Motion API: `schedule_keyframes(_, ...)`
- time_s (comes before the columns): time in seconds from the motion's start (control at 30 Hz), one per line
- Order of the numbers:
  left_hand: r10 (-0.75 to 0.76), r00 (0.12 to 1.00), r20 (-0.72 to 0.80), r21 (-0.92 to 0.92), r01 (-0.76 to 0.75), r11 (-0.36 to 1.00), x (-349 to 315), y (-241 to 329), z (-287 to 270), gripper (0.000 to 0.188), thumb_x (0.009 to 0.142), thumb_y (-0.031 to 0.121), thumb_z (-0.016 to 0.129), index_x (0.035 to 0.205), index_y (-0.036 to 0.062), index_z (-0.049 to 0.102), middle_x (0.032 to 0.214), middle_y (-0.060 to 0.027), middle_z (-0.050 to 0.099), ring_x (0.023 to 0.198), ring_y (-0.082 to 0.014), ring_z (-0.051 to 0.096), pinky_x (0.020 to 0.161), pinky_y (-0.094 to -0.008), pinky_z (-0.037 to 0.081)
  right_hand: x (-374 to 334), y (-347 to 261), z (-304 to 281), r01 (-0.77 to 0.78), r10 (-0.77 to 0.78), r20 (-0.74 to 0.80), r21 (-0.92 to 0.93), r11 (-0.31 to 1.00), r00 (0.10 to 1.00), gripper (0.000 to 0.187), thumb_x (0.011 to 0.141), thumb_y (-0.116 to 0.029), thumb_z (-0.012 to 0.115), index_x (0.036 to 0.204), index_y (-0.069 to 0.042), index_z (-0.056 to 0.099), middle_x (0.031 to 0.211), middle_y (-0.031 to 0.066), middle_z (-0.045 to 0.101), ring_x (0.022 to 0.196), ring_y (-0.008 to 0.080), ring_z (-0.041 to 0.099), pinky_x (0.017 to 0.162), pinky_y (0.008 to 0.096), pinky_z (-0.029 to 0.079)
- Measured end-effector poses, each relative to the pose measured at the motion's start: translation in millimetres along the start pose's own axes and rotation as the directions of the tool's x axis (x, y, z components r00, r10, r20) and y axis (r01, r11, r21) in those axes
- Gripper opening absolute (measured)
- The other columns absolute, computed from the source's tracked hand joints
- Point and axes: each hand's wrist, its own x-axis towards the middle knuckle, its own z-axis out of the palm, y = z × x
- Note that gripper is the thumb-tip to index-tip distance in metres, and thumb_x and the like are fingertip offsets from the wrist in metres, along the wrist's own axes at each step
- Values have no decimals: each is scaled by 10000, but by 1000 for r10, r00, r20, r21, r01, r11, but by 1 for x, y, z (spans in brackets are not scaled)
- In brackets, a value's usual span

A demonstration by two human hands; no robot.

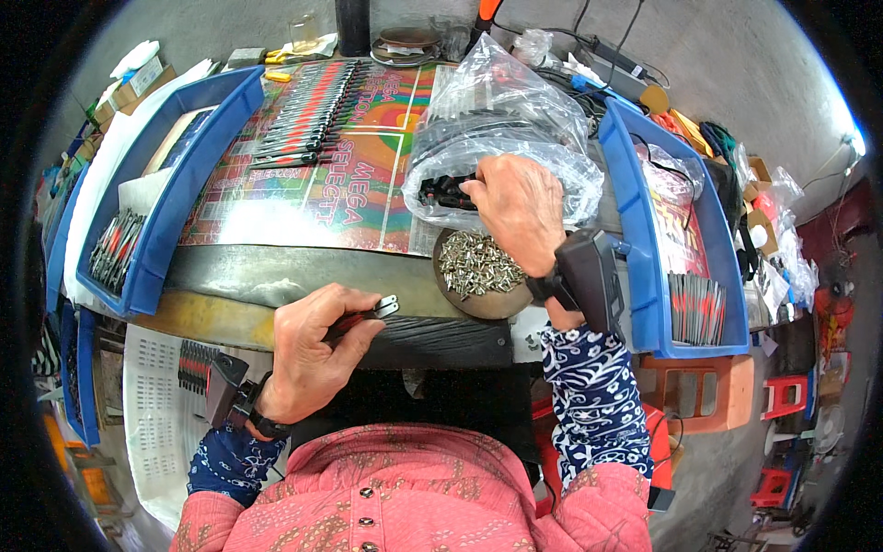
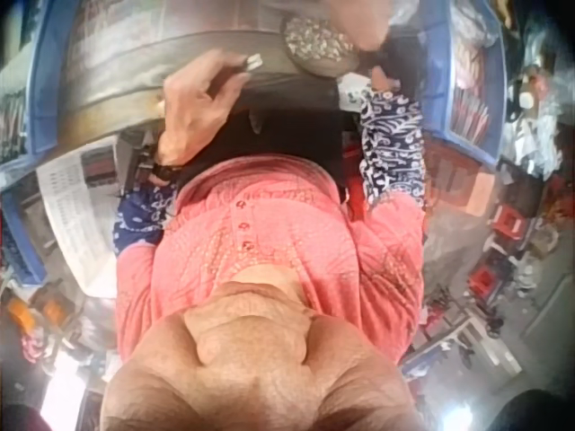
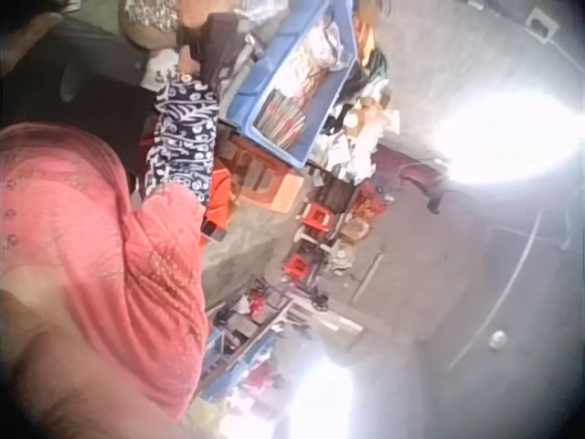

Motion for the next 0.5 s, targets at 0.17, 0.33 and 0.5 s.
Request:
schedule_keyframes(0.17,-36,999,4,-4,36,999,-1,-5,-7,199,765,-30,738,945,-22,653,788,-125,650,662,-206,652,594,-278,510,10,7,21,-32,39,47,-127,991,998,334,808,-340,681,729,-16,701,683,187,636,672,379,624,615,468,461)
schedule_keyframes(0.33,-18,1000,1,-56,18,998,-2,-8,-6,216,749,-49,729,940,-20,632,824,-155,642,669,-302,647,576,-332,512,12,7,29,-180,191,95,-116,977,977,291,764,-296,690,718,-9,695,672,203,626,683,388,628,632,466,475)
schedule_keyframes(0.5,-33,999,19,-39,34,999,-5,-6,-7,196,770,-32,740,946,-22,654,799,-126,651,666,-199,656,604,-274,519,7,7,12,-147,150,49,-61,987,987,244,741,-231,661,755,12,663,716,199,643,691,382,623,666,450,483)
